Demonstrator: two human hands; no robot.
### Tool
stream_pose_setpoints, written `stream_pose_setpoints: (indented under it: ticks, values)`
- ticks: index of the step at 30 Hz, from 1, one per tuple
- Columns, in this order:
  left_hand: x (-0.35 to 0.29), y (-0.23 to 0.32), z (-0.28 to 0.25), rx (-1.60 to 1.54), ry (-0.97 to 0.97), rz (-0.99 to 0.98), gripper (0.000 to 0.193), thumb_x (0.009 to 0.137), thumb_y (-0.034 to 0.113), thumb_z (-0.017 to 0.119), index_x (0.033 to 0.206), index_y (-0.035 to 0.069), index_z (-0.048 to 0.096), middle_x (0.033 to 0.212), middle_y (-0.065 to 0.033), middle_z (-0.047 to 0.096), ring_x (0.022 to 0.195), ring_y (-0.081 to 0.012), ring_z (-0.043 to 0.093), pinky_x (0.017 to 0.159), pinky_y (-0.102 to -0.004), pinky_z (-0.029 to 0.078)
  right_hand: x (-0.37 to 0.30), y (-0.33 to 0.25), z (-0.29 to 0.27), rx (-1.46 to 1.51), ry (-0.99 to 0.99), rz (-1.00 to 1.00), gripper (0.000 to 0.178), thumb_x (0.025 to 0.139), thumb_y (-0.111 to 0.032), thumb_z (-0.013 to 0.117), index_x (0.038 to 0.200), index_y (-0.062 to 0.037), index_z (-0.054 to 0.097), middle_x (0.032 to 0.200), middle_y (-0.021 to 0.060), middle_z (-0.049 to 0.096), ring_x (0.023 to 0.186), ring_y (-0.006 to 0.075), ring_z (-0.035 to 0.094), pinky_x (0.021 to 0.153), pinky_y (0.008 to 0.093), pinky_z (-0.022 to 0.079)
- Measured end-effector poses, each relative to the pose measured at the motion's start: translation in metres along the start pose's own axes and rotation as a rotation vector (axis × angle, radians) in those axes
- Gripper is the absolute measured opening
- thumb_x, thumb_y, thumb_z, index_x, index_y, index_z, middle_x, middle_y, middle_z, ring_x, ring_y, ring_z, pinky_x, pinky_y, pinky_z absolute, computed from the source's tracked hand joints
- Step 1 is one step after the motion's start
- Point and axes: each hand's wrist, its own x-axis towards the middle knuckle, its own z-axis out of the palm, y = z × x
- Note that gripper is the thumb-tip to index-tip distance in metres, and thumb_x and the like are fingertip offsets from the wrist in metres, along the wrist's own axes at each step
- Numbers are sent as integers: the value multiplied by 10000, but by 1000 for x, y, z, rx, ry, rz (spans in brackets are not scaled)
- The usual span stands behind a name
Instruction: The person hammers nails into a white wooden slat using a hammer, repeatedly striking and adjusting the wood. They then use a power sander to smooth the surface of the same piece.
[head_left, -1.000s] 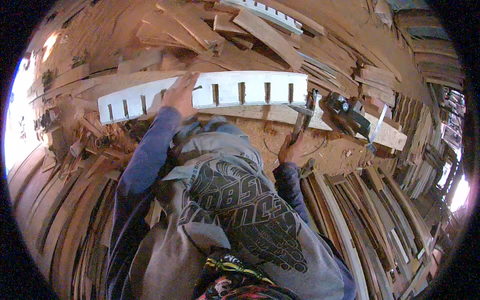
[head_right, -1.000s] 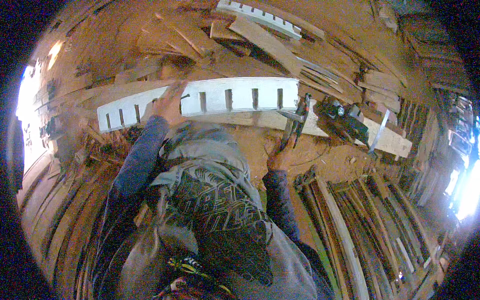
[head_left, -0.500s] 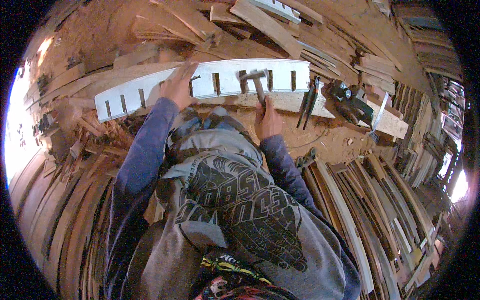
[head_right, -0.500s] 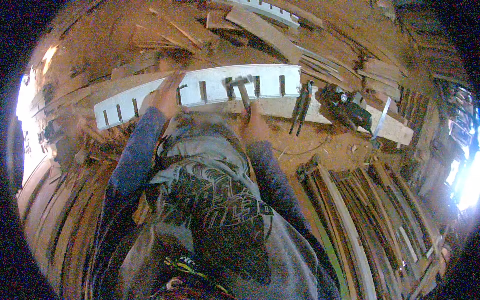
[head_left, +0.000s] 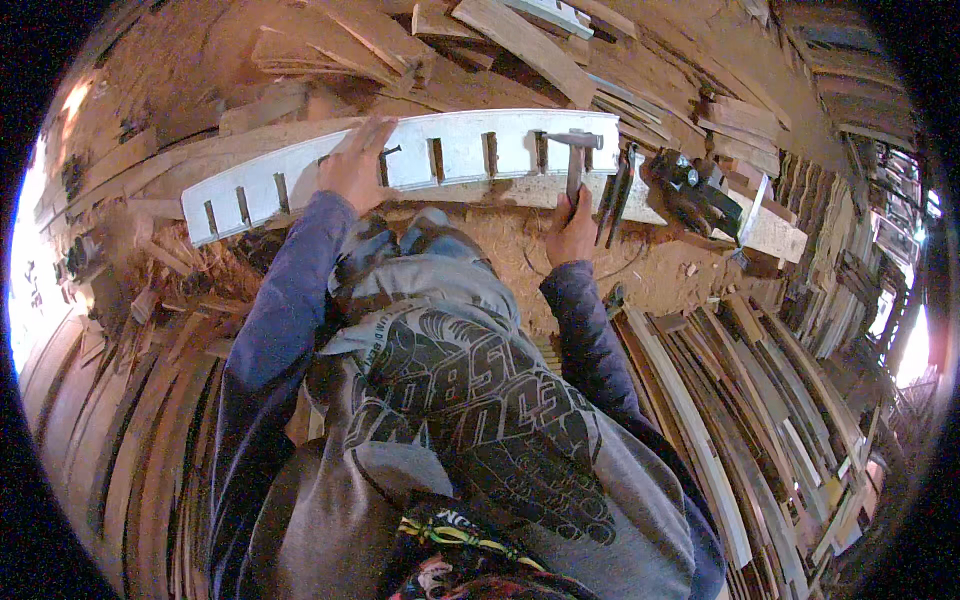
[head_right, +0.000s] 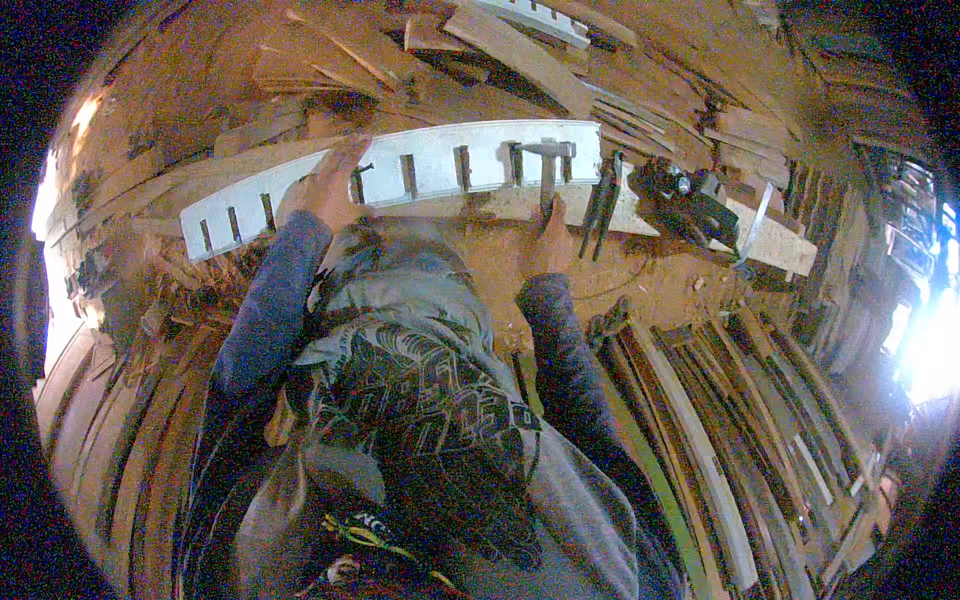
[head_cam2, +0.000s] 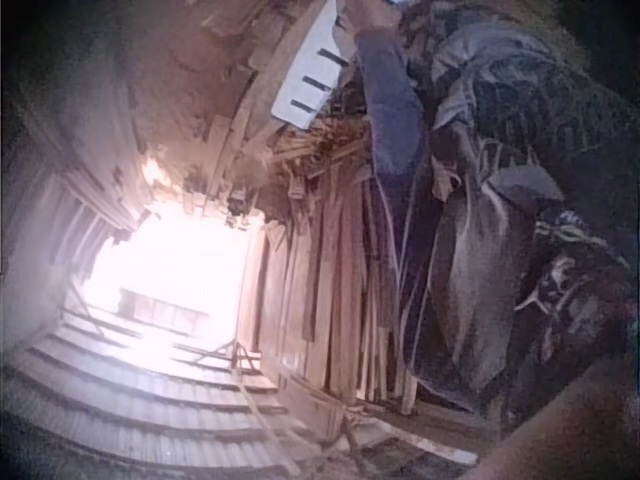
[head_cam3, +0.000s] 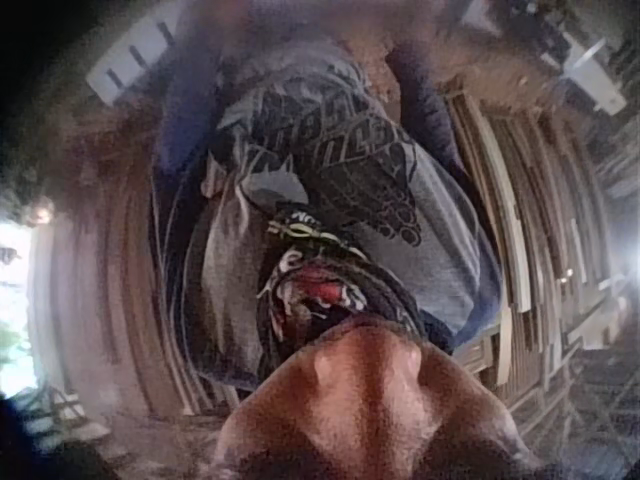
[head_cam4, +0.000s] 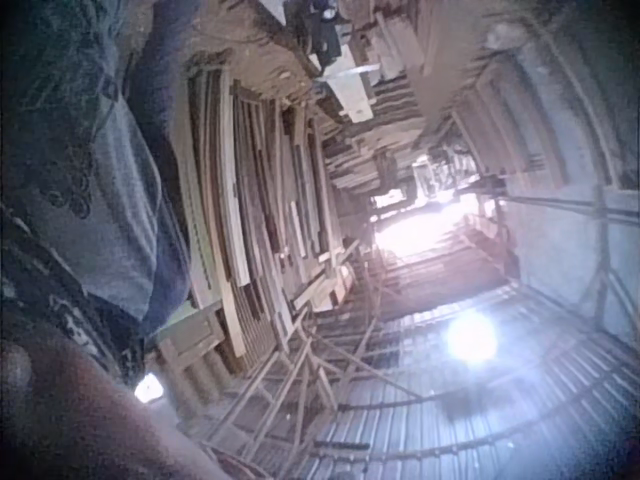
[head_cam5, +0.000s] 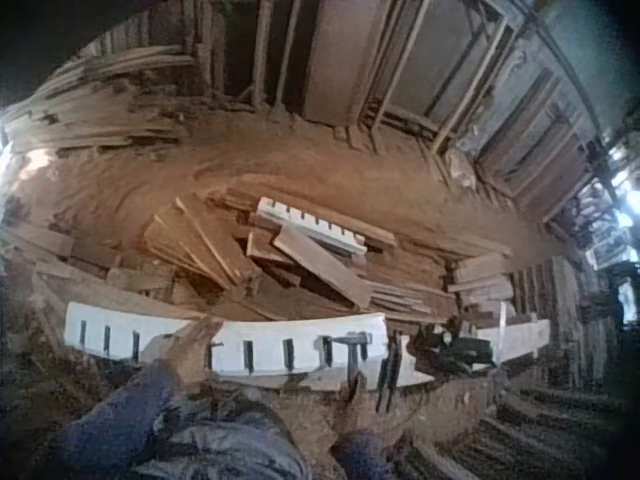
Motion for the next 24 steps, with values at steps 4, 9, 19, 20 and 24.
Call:
stream_pose_setpoints:
  ticks: [4, 9, 19, 20, 24]
  values:
    - [-25, -33, -19, -96, 121, -104, 872, 692, 342, 815, 1441, 184, 399, 1488, -66, 402, 1285, -315, 476, 1047, -406, 416, -42, 9, -16, 49, 20, -143, 396, 982, -320, 498, 1215, -1, 521, 915, 234, 633, 839, 404, 624, 725, 447, 480]
    - [-78, -123, -33, -27, 406, -474, 697, 730, 413, 769, 1310, 86, 561, 1336, -158, 555, 1263, -315, 499, 1036, -406, 417, -58, -19, -17, 213, -193, -2, 413, 979, -331, 507, 1222, 2, 530, 908, 223, 637, 832, 408, 623, 733, 442, 487]
    - [-166, -270, 1, 1, 398, -994, 791, 722, 529, 741, 1299, 22, 551, 1270, -216, 593, 1181, -356, 563, 994, -409, 431, -25, -82, 7, 34, -362, -274, 400, 967, -356, 529, 1166, -10, 552, 915, 247, 649, 853, 417, 643, 725, 482, 495]
    - [-169, -273, 15, -93, 485, -868, 767, 719, 491, 762, 1287, 17, 558, 1202, -207, 627, 1120, -336, 597, 967, -399, 446, -24, -82, -3, -41, -482, -206, 411, 960, -365, 543, 1174, -15, 560, 944, 260, 649, 876, 413, 649, 743, 483, 496]
    - [-171, -276, 33, -624, 751, -776, 700, 702, 390, 814, 1258, 31, 585, 1080, -169, 683, 998, -268, 648, 912, -372, 476, -12, -108, -9, -116, -532, -330, 435, 963, -363, 540, 1225, -16, 545, 993, 272, 649, 926, 423, 646, 774, 473, 501]
